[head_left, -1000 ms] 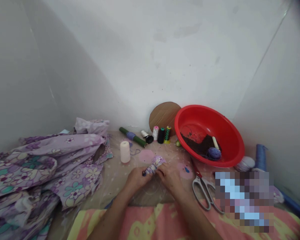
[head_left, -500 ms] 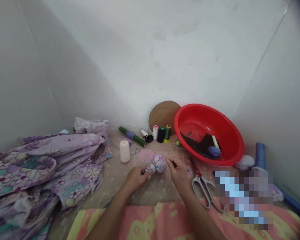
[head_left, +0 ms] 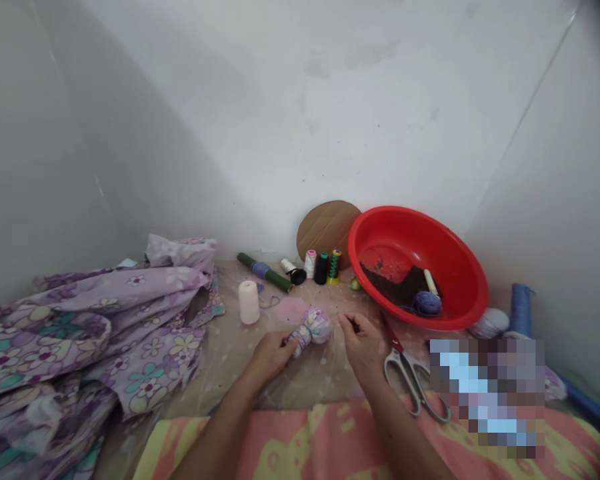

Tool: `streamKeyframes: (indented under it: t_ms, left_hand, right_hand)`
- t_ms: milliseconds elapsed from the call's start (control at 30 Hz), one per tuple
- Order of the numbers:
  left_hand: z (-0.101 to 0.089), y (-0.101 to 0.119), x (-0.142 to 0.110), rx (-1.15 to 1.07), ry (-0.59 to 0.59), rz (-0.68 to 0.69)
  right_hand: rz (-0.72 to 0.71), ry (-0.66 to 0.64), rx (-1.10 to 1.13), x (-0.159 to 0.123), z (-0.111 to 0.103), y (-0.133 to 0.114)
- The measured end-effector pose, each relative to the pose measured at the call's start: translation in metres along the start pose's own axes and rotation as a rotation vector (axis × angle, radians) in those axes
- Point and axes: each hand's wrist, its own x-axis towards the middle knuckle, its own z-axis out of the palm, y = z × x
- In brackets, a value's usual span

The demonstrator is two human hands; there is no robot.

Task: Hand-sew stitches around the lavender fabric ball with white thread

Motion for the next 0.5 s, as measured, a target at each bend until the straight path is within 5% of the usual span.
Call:
streamKeyframes:
  t_ms: [500]
  left_hand:
    - [-0.001, -0.0004, -0.0001, 0.021, 0.021, 0.036]
  right_hand:
    - [0.019, 0.055, 0.0, 0.0007, -0.0027, -0.0039]
